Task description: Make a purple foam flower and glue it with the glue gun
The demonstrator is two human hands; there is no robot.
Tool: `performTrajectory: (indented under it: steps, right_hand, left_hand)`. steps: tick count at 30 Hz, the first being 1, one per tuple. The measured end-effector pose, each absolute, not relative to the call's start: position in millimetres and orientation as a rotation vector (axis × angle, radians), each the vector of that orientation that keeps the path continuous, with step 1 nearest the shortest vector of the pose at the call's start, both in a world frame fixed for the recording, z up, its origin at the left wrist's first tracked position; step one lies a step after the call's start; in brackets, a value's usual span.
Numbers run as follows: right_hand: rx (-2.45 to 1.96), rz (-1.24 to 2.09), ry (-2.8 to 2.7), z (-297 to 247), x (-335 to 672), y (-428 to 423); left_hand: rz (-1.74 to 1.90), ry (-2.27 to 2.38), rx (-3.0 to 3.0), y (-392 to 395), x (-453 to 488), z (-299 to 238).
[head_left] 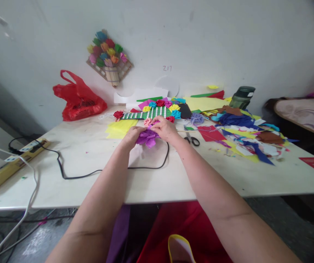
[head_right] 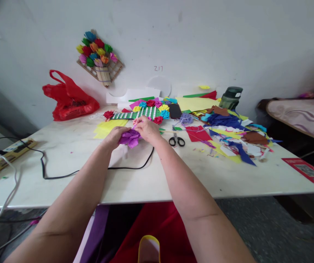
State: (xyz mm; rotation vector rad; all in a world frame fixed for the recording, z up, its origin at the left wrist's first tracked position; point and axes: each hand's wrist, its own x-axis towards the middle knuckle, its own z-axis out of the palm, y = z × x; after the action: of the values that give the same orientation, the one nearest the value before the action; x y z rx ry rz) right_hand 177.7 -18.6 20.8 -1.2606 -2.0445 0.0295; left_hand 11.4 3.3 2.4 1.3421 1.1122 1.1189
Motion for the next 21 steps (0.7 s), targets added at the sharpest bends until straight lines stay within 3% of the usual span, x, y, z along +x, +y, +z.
performTrajectory:
  steps: [21]
  right_hand:
    - [-1.216,-0.036,-2.044,21.0,176.5,-21.1]
  left_hand:
    - [1.105,1.093,1.311,-7.5,15.8,11.0]
